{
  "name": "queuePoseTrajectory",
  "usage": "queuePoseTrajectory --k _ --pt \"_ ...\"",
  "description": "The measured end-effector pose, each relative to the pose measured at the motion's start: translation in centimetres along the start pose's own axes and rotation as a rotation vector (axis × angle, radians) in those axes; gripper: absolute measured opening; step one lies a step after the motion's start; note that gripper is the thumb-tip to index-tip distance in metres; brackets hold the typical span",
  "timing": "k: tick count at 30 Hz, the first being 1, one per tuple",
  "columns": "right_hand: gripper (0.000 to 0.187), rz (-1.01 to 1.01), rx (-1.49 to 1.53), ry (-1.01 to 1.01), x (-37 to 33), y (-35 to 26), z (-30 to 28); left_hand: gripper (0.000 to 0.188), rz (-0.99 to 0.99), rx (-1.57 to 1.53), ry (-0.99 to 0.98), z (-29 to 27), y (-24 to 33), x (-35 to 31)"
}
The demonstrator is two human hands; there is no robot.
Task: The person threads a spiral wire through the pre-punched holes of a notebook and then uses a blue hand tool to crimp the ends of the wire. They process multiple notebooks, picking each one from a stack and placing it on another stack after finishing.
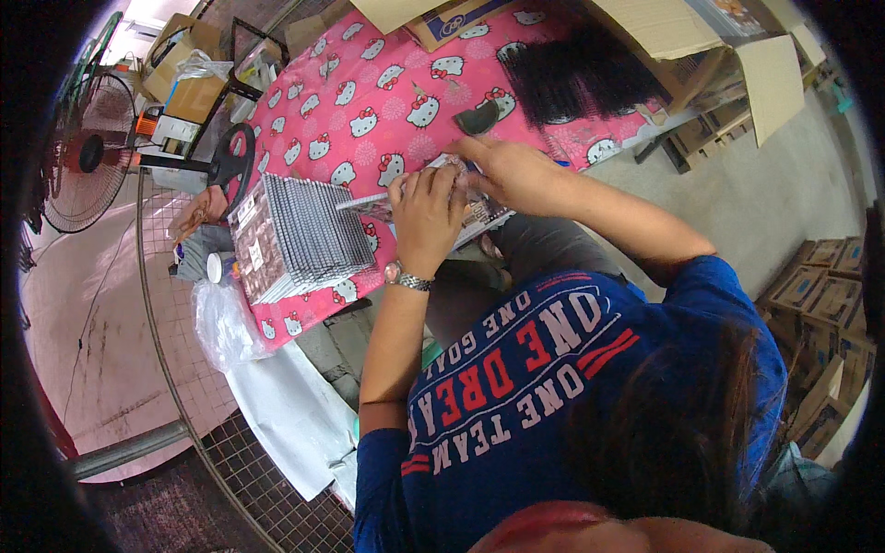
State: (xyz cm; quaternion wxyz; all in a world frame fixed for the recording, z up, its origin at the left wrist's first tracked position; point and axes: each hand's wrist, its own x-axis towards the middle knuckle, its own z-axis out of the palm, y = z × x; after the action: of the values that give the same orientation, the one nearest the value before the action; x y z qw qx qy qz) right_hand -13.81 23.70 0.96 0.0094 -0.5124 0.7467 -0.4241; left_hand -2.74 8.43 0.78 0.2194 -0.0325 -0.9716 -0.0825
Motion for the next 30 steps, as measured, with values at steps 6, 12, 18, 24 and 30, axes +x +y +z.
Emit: queuePoseTrajectory --k 6,12,18,24,30 --pt "0.040 0.553 0.781 -0.428 4.7 3.6 -0.7 0.024 -0.026 -0.061 -0.036 -0.6 -0.6 -0.7" --pt "0.053 0.467 -0.517 -0.123 6.3 17.6 10.6 0.023 -0.091 -0.115 -0.055 -0.3 -1.1 -1.3" --pt "0.056 0.385 -0.153 -0.343 7.8 15.7 7.0 0.038 -0.398 0.212 0.027 0.0 0.1 -2.8" --pt "0.052 0.134 1.241 -0.814 5.3 5.4 -1.7 0.045 -0.314 0.068 0.098 1.2 0.0 -3.4" --pt "0.057 0.108 1.364 -0.770 4.2 4.6 -1.5 0.045 -0.267 0.000 0.094 1.2 -0.6 -3.1"
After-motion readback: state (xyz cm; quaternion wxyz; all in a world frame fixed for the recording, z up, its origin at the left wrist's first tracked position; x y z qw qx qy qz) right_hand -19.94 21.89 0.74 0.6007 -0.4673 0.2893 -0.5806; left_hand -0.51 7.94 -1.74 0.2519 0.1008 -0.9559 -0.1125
